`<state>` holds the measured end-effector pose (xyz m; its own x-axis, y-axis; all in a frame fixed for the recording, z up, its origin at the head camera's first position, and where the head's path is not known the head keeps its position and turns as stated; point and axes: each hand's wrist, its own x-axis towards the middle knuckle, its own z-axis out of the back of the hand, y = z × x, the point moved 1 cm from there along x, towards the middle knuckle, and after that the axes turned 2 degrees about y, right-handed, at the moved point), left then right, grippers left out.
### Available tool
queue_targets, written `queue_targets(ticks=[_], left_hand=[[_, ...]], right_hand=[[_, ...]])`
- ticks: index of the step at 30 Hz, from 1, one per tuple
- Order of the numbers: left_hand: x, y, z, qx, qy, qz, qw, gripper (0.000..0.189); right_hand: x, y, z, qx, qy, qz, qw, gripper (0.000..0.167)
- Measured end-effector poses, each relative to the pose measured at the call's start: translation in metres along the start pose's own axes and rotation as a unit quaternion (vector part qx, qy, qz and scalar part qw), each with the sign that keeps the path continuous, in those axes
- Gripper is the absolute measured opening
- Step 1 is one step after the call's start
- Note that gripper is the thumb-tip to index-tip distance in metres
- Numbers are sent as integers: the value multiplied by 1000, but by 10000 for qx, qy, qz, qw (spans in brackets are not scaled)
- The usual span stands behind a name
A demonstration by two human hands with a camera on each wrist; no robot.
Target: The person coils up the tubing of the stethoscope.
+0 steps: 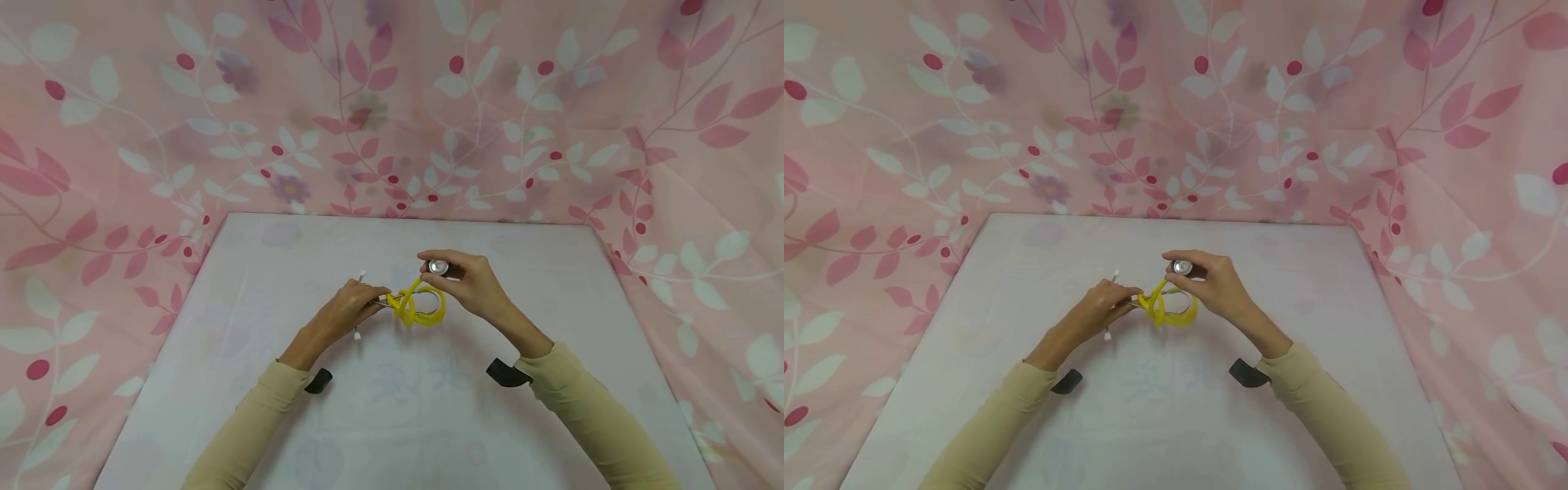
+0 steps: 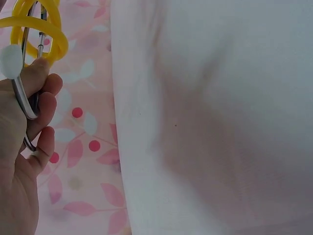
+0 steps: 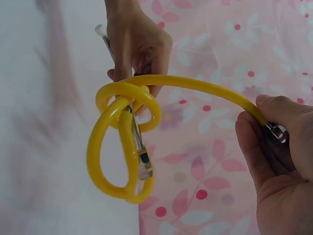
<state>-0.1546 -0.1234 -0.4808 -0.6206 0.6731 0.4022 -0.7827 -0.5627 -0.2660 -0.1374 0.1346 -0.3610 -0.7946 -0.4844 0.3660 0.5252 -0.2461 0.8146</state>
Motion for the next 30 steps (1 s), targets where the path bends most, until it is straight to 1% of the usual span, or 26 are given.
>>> queue_targets(ticks=[4, 9, 15, 17, 21, 25, 30], left_hand=[[2, 2, 3, 39, 36, 60, 10000, 31], [3, 4, 5, -140, 131, 147, 9997, 33], [2, 7, 6, -541, 62, 156, 9984, 52], [2, 7, 6, -643, 69, 176, 9978, 55], [2, 5, 6, -792, 207, 243, 9964, 53], [4, 2, 5, -999, 346, 287, 9940, 47], [7, -6, 5, -1212, 373, 65, 9919, 41]], right_hand=[[0, 6, 5, -117, -89, -108, 9998, 34], [-1, 6, 7, -65, -153, -239, 9996, 34], [-2, 2, 9, -29, -218, -250, 9994, 33], [-1, 2, 10, -30, -221, -246, 9994, 32], [0, 2, 13, -101, -183, -262, 9994, 33], [1, 2, 15, -166, -63, -349, 9992, 34], [4, -1, 17, -178, -30, -393, 9991, 34]])
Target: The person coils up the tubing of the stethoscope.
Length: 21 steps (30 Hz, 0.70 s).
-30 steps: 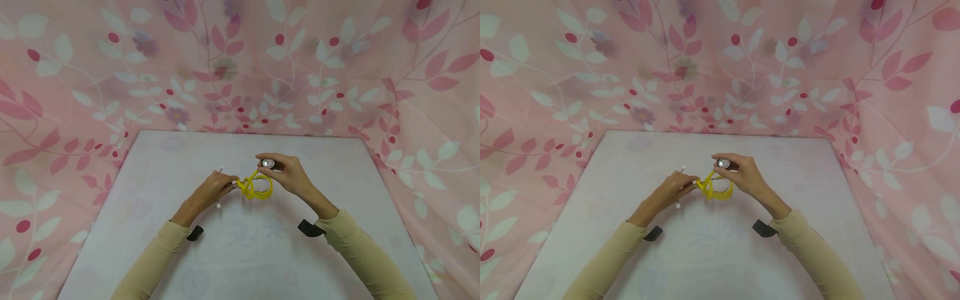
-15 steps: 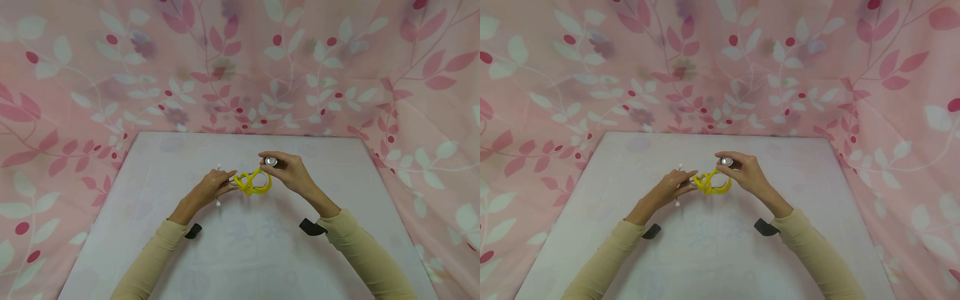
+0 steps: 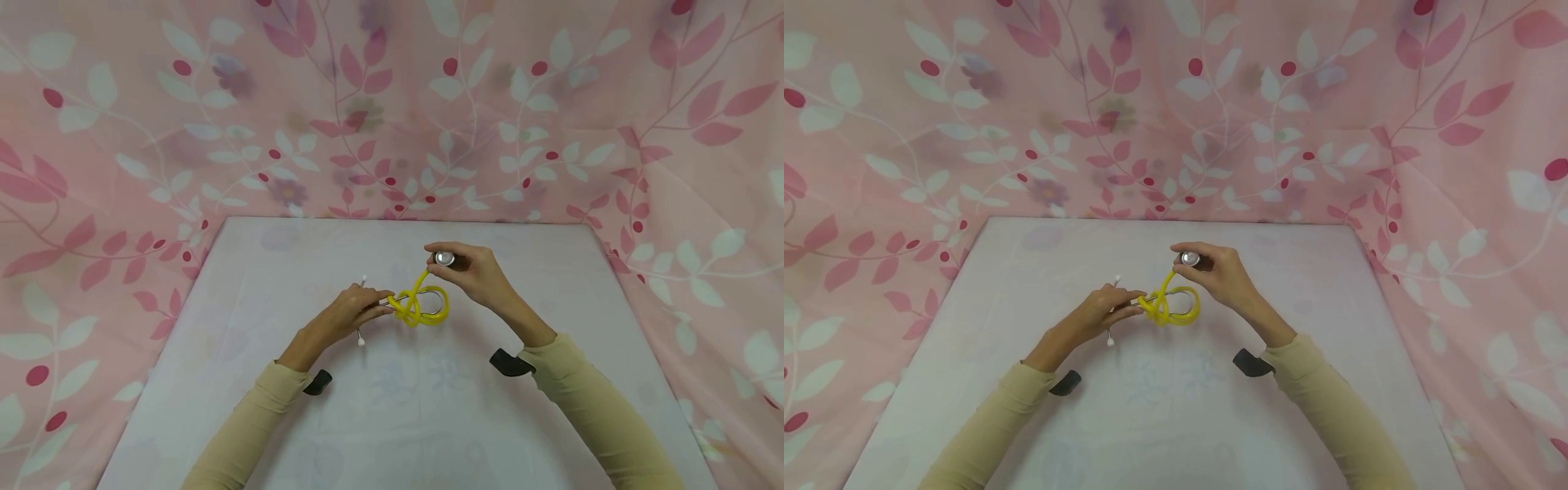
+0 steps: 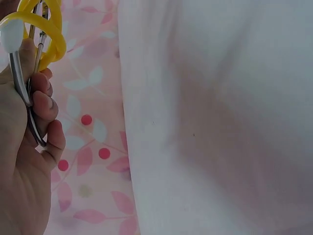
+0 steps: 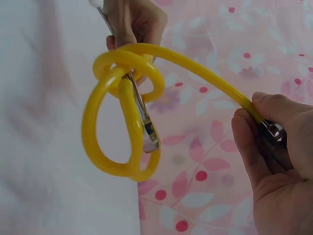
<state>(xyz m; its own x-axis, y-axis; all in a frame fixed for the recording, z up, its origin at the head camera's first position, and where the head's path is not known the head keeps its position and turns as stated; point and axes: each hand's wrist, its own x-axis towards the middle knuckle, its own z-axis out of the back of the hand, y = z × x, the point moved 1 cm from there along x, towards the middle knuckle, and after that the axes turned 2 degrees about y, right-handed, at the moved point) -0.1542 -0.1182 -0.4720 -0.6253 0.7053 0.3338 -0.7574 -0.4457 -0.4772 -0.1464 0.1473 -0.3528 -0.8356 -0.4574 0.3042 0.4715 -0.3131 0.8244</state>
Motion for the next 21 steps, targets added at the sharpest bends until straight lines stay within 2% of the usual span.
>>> queue_targets(ticks=[8, 12, 15, 21], left_hand=[[2, -13, -4, 145, 62, -395, 9991, 42], [3, -16, -1, 87, -77, -501, 9987, 42], [4, -17, 1, 10, -261, -646, 9976, 43], [5, -18, 5, -13, -570, -835, 9949, 42]], right_hand=[[5, -12, 3, 158, 20, -30, 9999, 33], [6, -22, 5, 203, 44, -225, 9995, 33], [6, -30, 6, 376, 85, -528, 9979, 33], [1, -73, -3, 1188, 38, -961, 9883, 32]])
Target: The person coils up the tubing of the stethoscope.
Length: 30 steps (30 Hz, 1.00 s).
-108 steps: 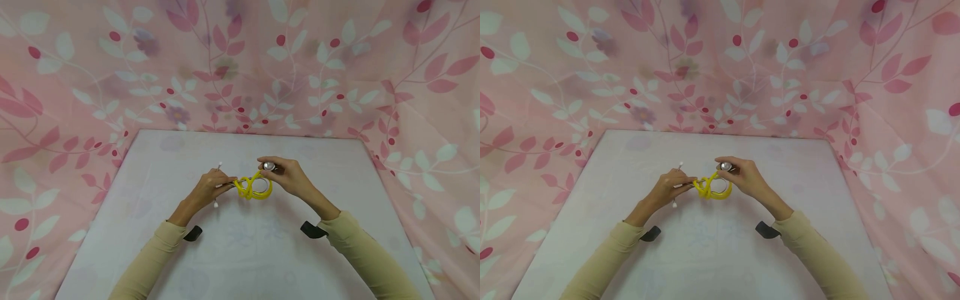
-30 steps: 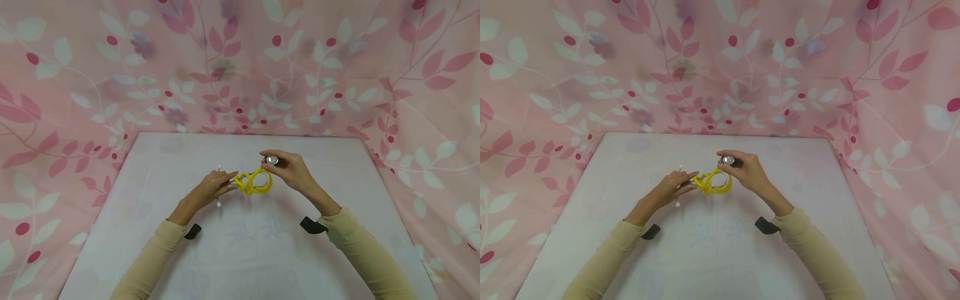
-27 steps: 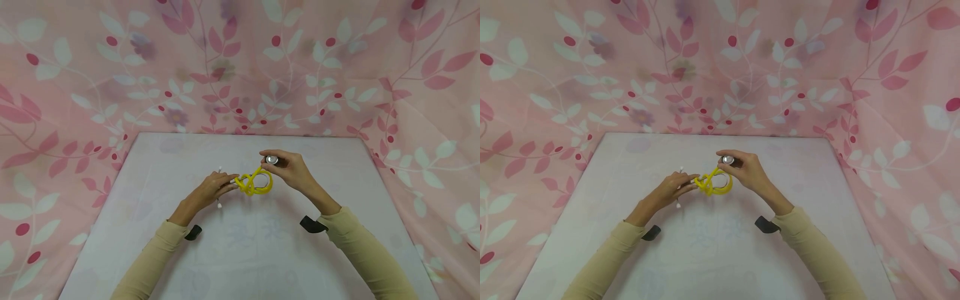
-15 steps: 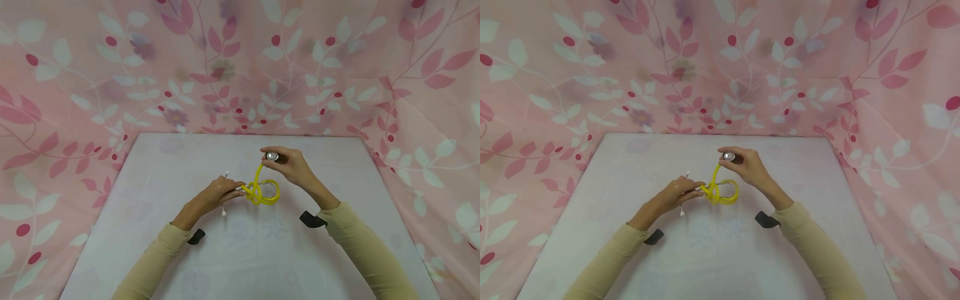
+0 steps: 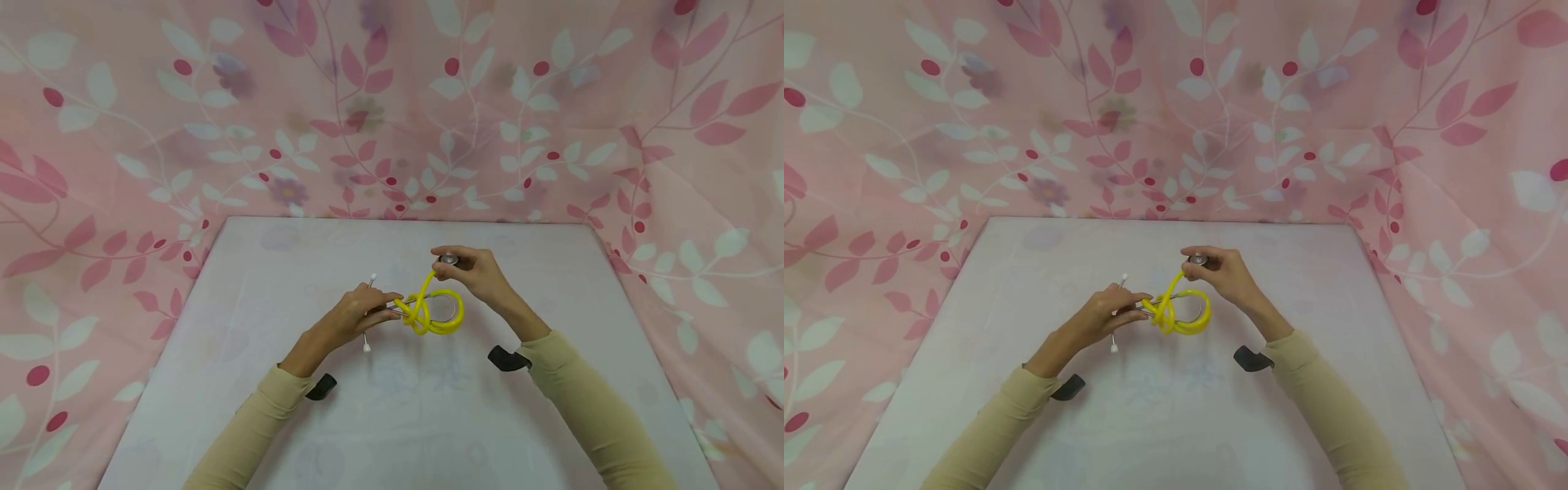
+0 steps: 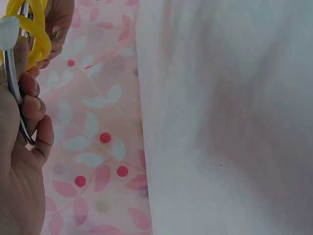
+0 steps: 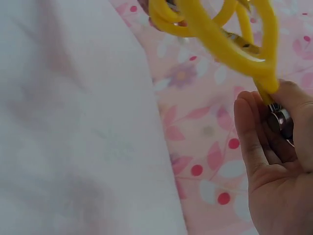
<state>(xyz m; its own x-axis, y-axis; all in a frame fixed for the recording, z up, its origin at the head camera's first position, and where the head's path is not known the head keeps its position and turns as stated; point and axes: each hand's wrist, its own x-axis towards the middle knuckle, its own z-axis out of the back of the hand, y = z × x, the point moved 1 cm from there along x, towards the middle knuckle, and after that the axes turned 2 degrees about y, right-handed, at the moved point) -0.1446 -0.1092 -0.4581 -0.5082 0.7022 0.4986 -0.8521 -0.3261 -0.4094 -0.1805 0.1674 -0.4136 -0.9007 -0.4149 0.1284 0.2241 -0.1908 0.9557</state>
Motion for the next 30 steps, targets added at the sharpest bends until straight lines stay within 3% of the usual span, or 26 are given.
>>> queue_targets(ticks=[6, 15, 19, 22, 26, 30], left_hand=[[0, -1, 1, -38, -236, -81, 9997, 41], [-2, 1, 4, 14, -433, 196, 9989, 42], [-2, 2, 5, 91, -522, 250, 9983, 43], [-1, 4, 7, 145, -618, 380, 9973, 41], [-1, 8, 9, 155, -790, 542, 9953, 38], [-3, 13, 10, 237, -895, 593, 9939, 37]], right_hand=[[-4, -25, -10, 283, -64, -296, 9991, 34], [-13, -47, -31, 1231, 16, -502, 9911, 36], [-18, -53, -38, 1164, -70, -404, 9924, 32], [-20, -56, -43, 1170, -119, -548, 9916, 34], [-24, -55, -50, 1521, 217, -814, 9848, 43], [-28, -53, -56, 1553, 632, -785, 9827, 39]])
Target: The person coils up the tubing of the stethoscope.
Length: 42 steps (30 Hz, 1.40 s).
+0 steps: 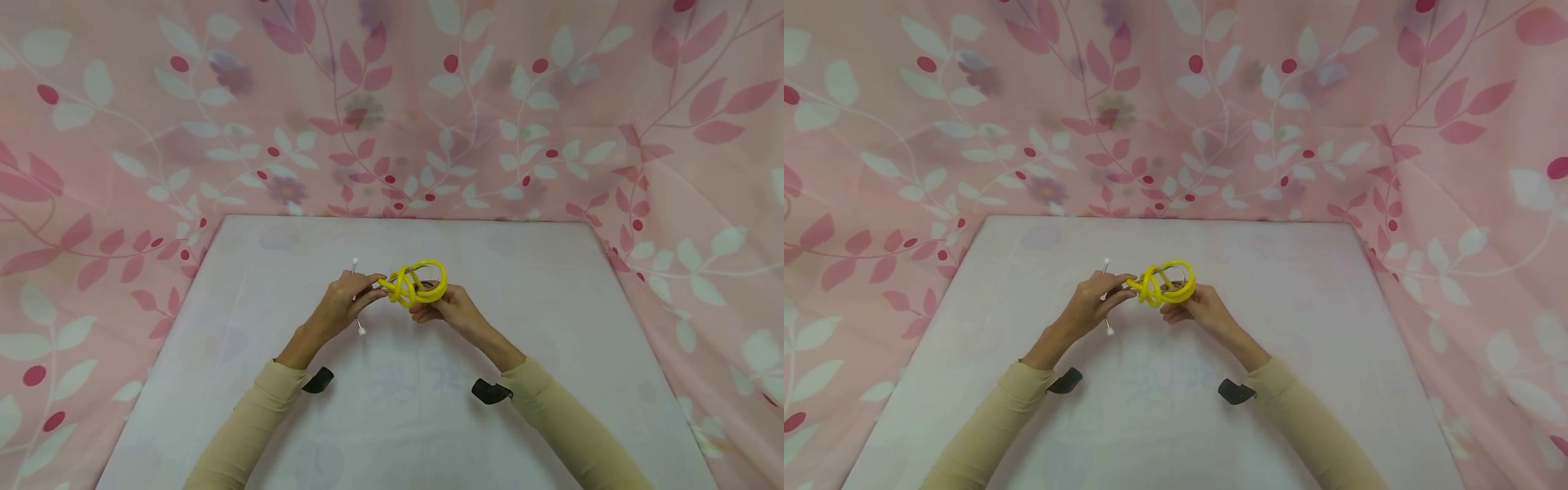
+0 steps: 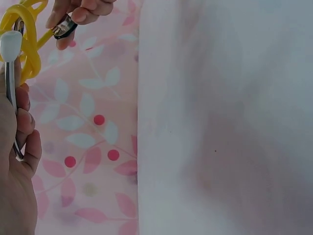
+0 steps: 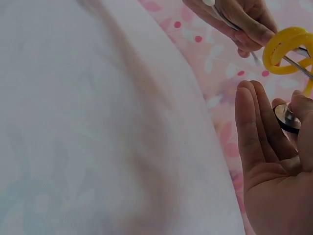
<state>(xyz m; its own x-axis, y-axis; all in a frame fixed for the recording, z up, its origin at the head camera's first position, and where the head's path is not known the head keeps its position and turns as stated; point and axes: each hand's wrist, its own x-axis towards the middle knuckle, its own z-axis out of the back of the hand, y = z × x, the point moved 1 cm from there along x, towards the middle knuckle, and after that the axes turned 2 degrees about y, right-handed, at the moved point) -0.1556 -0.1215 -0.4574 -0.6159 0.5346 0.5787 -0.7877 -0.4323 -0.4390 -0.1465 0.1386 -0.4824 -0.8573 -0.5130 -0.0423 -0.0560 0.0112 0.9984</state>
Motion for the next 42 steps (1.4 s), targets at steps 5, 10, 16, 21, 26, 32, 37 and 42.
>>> queue_targets(ticks=[5, 10, 16, 21, 26, 32, 37, 42], left_hand=[[-2, 7, -2, 127, -83, 106, 9998, 38], [-5, 10, -4, 208, -126, 182, 9995, 44], [-7, 12, -8, 259, -193, 363, 9988, 51], [-7, 15, -12, 294, -317, 484, 9979, 55], [-6, 19, -15, 176, -385, 600, 9973, 57], [-8, 24, -16, -14, -205, 810, 9965, 55], [-10, 26, -19, -223, -13, 886, 9958, 47], [-13, 26, -21, -137, 165, 970, 9951, 40]], right_hand=[[-2, 1, -7, -12, 74, -20, 10000, 36], [-2, 2, -13, 171, 9, -109, 9998, 37], [-3, -2, -21, 236, -132, -290, 9992, 40], [-3, -3, -27, 98, -307, -360, 9988, 38], [-2, -1, -29, 46, -411, -371, 9985, 37], [-4, -1, -32, 32, -479, -430, 9979, 40], [-8, -4, -33, -49, -512, -457, 9976, 41], [-11, -8, -33, -82, -502, -482, 9975, 37]])
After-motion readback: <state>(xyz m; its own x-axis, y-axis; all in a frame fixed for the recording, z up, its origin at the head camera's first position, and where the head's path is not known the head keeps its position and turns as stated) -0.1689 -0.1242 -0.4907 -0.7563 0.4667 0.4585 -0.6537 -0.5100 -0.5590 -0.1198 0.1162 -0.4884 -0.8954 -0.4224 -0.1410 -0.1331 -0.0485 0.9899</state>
